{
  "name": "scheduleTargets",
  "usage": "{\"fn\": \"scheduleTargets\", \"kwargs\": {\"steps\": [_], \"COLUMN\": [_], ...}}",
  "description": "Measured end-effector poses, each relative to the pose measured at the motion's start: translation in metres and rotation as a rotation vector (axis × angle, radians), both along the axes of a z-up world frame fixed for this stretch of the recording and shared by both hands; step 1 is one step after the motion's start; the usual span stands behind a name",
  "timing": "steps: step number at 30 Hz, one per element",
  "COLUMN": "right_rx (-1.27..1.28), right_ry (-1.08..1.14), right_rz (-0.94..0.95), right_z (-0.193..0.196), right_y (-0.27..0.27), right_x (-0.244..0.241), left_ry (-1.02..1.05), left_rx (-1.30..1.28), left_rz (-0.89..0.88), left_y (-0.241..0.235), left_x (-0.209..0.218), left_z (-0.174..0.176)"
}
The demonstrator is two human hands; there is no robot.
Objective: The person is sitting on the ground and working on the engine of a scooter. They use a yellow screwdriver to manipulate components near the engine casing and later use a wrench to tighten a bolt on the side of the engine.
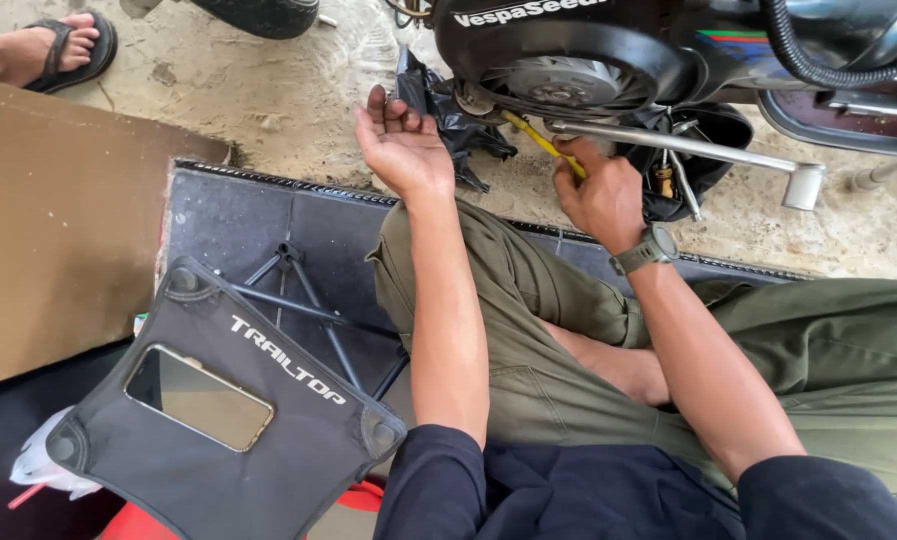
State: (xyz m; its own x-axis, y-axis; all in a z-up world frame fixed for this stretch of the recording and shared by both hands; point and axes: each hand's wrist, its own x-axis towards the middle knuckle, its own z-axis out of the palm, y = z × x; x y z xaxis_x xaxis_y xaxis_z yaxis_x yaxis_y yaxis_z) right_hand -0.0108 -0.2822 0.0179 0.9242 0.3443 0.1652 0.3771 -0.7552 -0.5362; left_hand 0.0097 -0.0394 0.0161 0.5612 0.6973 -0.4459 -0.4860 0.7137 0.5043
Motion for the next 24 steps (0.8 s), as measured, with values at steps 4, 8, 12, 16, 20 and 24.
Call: {"fn": "scheduleTargets", "kwargs": {"steps": [4,8,12,16,20,24], "right_rx": [0.16,0.227,0.293,0.379,0.203,0.158], "right_ry": [0.13,0.171,0.218,0.287,0.259,0.16], "right_rz": [-0.009,-0.055,-0.055,-0.1,-0.107,-0.02], "right_z": [0.002,-0.003,-0.013,-0.002,-0.018,-0.02], "right_y": [0.016,0.02,0.027,0.031,0.021,-0.013], "right_x": [-0.01,-0.015,-0.019,-0.022,-0.025,-0.031], "left_ry": [0.005,0.012,0.023,0.021,0.016,-0.051], "left_rx": [-0.002,-0.008,-0.003,-0.034,-0.024,-0.08], "left_rz": [-0.012,-0.003,-0.003,0.001,-0.008,-0.003], "left_y": [-0.001,0.001,0.0,0.0,-0.002,-0.003], "left_x": [-0.001,0.0,0.001,-0.001,-0.003,-0.006], "left_z": [-0.002,-0.001,0.002,0.0,0.002,0.002]}}
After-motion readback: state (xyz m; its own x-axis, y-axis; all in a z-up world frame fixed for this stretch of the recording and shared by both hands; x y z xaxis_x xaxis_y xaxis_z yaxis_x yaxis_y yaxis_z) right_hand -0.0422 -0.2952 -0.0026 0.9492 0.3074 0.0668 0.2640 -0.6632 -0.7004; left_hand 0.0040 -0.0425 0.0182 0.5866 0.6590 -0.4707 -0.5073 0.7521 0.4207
